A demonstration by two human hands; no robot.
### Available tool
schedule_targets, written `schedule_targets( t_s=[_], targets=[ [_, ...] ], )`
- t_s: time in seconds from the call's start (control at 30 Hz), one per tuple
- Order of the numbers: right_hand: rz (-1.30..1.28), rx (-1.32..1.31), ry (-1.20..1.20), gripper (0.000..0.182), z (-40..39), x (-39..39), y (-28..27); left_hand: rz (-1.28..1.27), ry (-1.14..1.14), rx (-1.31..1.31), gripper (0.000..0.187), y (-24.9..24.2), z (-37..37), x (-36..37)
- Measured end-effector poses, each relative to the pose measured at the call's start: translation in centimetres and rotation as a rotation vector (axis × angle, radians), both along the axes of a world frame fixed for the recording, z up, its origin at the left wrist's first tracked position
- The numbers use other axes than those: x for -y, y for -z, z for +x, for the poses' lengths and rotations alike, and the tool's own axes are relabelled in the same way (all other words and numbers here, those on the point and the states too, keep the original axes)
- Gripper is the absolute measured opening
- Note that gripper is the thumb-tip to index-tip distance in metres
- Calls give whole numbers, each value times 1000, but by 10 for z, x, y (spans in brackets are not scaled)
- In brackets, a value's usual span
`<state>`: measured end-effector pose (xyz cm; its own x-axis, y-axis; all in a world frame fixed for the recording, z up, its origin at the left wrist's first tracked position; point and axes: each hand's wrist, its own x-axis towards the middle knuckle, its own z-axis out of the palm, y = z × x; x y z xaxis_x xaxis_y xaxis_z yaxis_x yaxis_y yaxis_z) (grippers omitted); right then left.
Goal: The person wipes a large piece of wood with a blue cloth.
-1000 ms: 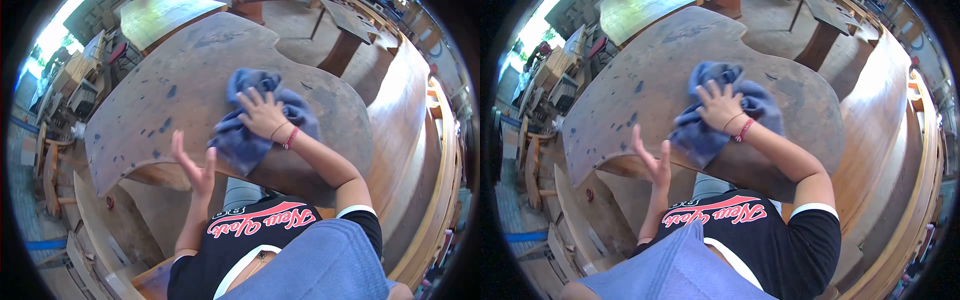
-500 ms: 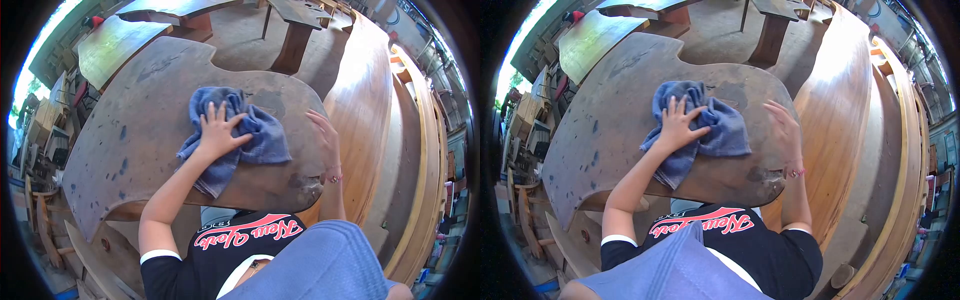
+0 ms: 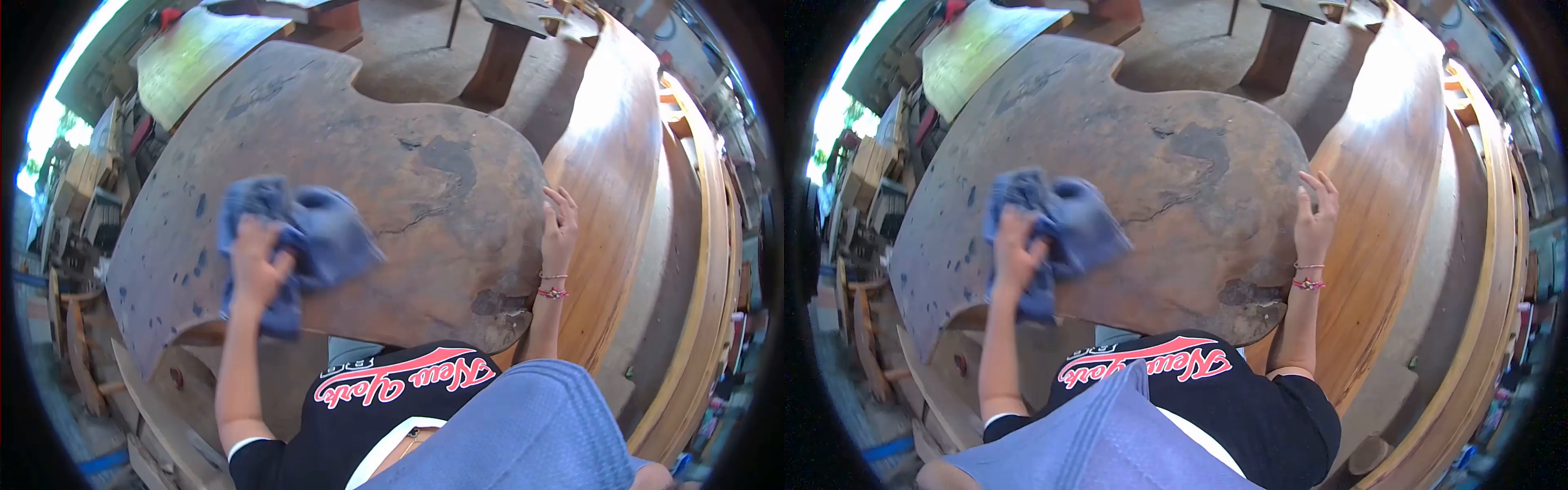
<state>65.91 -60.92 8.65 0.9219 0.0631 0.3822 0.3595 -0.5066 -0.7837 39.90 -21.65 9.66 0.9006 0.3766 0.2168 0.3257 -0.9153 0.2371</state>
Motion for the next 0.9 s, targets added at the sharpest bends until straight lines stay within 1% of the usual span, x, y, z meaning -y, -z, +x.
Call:
schedule_targets(
  t_s=[0.03, 0.07, 0.1, 0.13, 0.2, 0.27, 0.33, 0.37, 0.4, 0.43, 0.47, 0.53, 0.57, 0.6, 0.67, 0.73, 0.8, 0.83, 0.87, 0.9],
  targets=[
    [76, -26, 0, 24, 2, 4, 2, 126, -155, 6, 50, 19, -14, -40],
    [150, -54, 2, 24, 2, 6, 4, 170, -260, 62, 50, 30, -23, -74],
    [136, -26, 15, 23, 2, 5, 3, 193, -284, 130, 50, 38, -27, -105],
    [124, -39, -13, 23, 1, 4, 3, 195, -286, 150, 49, 32, -21, -111],
    [215, 8, 40, 23, 0, 1, -2, 263, -169, 165, 45, 31, 4, -101],
    [208, 41, 36, 22, -2, -1, -6, 186, 23, 211, 44, 14, 40, -47],
    [275, 60, 132, 22, -3, 2, -5, 64, 232, 212, 44, 5, 71, 24],
    [270, 59, 107, 22, -1, 4, -2, -42, 380, 162, 49, 0, 82, 61],
    [350, 68, 123, 22, 3, 7, 4, -162, 481, 88, 48, -5, 87, 102],
    [428, 75, 136, 23, 5, 9, 6, -235, 667, 147, 45, 2, 93, 134],
    [420, 72, 107, 23, 3, 8, 4, -230, 826, 143, 45, 3, 96, 164],
    [380, 74, 217, 24, -2, 6, -2, -219, 1046, 171, 46, 10, 104, 203],
    [392, 43, 242, 26, -4, 6, -4, -236, 1063, 179, 45, 11, 109, 207],
    [388, 37, 219, 26, -6, 5, -6, -253, 1082, 185, 45, 11, 111, 206],
    [437, -37, 287, 29, -9, 4, -9, -208, 1028, 181, 45, 10, 109, 193],
    [431, -56, 289, 30, -7, 5, -9, -171, 857, 146, 45, 8, 100, 155],
    [475, -64, 288, 29, -9, 2, -11, -156, 562, 143, 47, -2, 76, 98],
    [475, -75, 286, 29, -8, 2, -11, -108, 404, 200, 47, 3, 61, 64],
    [467, -63, 256, 29, -5, 4, -9, -56, 217, 155, 45, -5, 42, 33],
    [461, -51, 227, 29, -4, 3, -8, 7, 105, 176, 45, 6, 20, -10]
  ],
)
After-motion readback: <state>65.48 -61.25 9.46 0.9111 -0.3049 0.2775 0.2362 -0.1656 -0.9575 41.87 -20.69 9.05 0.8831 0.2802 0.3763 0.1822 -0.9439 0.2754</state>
